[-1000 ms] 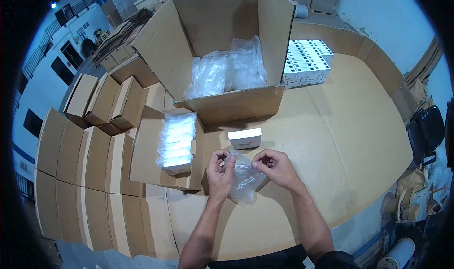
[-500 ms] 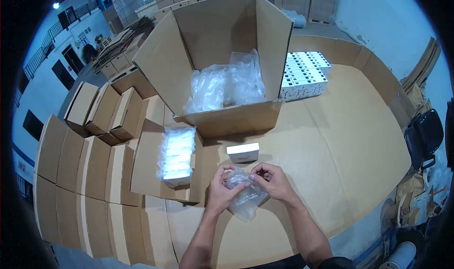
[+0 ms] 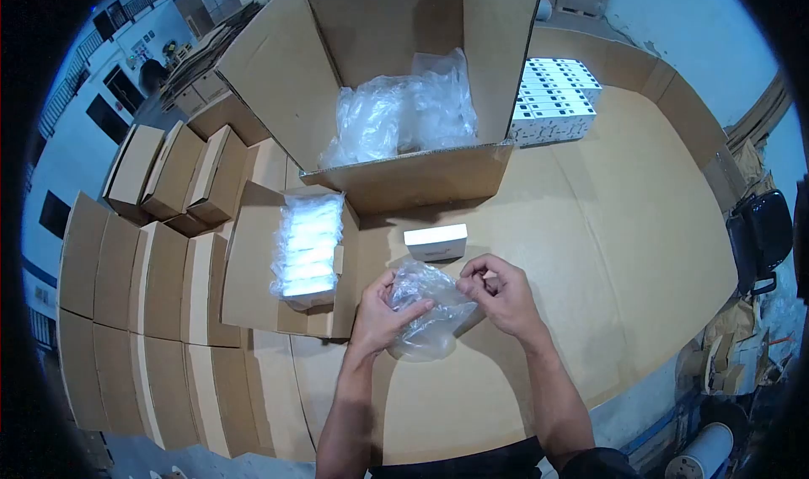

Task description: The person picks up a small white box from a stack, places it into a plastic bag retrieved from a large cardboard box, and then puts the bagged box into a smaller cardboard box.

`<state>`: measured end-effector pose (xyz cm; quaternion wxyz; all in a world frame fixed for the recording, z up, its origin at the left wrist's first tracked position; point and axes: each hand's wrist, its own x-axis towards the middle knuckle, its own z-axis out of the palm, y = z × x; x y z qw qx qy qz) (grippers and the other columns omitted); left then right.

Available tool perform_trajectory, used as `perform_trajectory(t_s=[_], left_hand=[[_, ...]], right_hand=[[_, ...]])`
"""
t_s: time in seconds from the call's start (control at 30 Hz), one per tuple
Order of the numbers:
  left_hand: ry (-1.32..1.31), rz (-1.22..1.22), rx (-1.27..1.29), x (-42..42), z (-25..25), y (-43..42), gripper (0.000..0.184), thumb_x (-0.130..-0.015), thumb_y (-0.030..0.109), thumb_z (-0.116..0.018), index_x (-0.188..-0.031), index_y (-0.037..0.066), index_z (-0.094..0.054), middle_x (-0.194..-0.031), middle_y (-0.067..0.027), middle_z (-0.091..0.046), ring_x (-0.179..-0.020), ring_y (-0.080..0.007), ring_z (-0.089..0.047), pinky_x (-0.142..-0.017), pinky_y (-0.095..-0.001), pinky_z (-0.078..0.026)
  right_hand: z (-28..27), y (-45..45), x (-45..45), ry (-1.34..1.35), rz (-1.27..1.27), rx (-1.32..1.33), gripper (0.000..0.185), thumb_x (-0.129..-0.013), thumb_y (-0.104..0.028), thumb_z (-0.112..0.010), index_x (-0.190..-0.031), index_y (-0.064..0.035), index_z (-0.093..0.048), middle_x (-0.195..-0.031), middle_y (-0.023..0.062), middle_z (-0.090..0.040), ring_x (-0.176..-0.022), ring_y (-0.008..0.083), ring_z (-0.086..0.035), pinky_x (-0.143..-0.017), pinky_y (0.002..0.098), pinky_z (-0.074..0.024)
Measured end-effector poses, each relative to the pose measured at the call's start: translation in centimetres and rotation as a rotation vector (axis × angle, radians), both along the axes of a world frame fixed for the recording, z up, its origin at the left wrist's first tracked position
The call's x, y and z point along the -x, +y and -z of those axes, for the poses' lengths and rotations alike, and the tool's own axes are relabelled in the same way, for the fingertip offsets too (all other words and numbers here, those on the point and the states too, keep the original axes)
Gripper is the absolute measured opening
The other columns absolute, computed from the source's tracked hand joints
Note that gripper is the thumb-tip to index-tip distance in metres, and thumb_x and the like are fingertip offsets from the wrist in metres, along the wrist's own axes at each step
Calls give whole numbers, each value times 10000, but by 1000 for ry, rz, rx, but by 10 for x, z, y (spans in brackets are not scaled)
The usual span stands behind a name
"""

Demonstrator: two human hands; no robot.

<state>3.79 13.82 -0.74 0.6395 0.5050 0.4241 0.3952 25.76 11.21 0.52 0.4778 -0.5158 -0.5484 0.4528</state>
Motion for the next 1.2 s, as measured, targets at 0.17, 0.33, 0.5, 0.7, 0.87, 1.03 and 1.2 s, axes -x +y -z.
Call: perform_trajectory(t_s=[0.17,0.33,0.5,0.7,0.87,1.03,1.2], left_hand=[[-35,-7,-9,-5,0,-1,461,-777,36,-853,-1164,0,-606,-1056,-58,-687,-965,-125,-653,-873,-285,-535],[8,3,-40,-6,-3,-2,489,-778,53,-855,-1185,3,-587,-1103,-67,-666,-1033,-135,-631,-931,-296,-509],[-30,-61,-29,-9,-4,-5,505,-792,65,-847,-1212,11,-572,-1128,-70,-660,-1046,-146,-630,-949,-307,-501],[-51,-209,-122,-19,-7,-10,477,-841,82,-807,-1245,15,-561,-1131,-66,-657,-1048,-140,-626,-939,-290,-497],[-165,-147,-117,-2,8,-1,331,-978,204,-683,-1221,-3,-599,-1031,-36,-667,-948,-74,-605,-836,-227,-486],[55,32,2,0,-4,-2,207,-971,173,-689,-1078,-2,-716,-975,-15,-684,-880,-69,-606,-760,-220,-488],[160,-20,-138,-2,-4,-1,163,-955,173,-712,-971,24,-647,-830,24,-613,-764,-52,-533,-659,-225,-442]], right_hand=[[5,1,7,-174,-3,-164,59,-933,-58,-698,-953,-22,-657,-785,-40,-574,-709,33,-523,-617,212,-417],[6,3,0,251,35,93,101,-924,-19,-694,-1011,-20,-643,-876,-3,-622,-814,68,-583,-718,225,-489],[-2,2,6,416,94,67,201,-932,-64,-708,-1103,-11,-617,-937,19,-644,-817,72,-596,-732,228,-504],[3,0,11,393,63,233,128,-995,-133,-646,-1027,-9,-634,-866,13,-644,-798,62,-582,-715,227,-493],[9,-1,2,159,-91,80,166,-1020,-139,-591,-969,5,-657,-822,14,-645,-772,78,-549,-708,268,-475],[4,-2,0,33,-201,103,171,-1024,-130,-564,-1001,22,-638,-818,24,-642,-779,98,-568,-723,288,-482],[7,-3,10,1,-104,96,190,-1021,-164,-567,-1036,19,-616,-816,45,-644,-767,118,-582,-715,299,-489]])
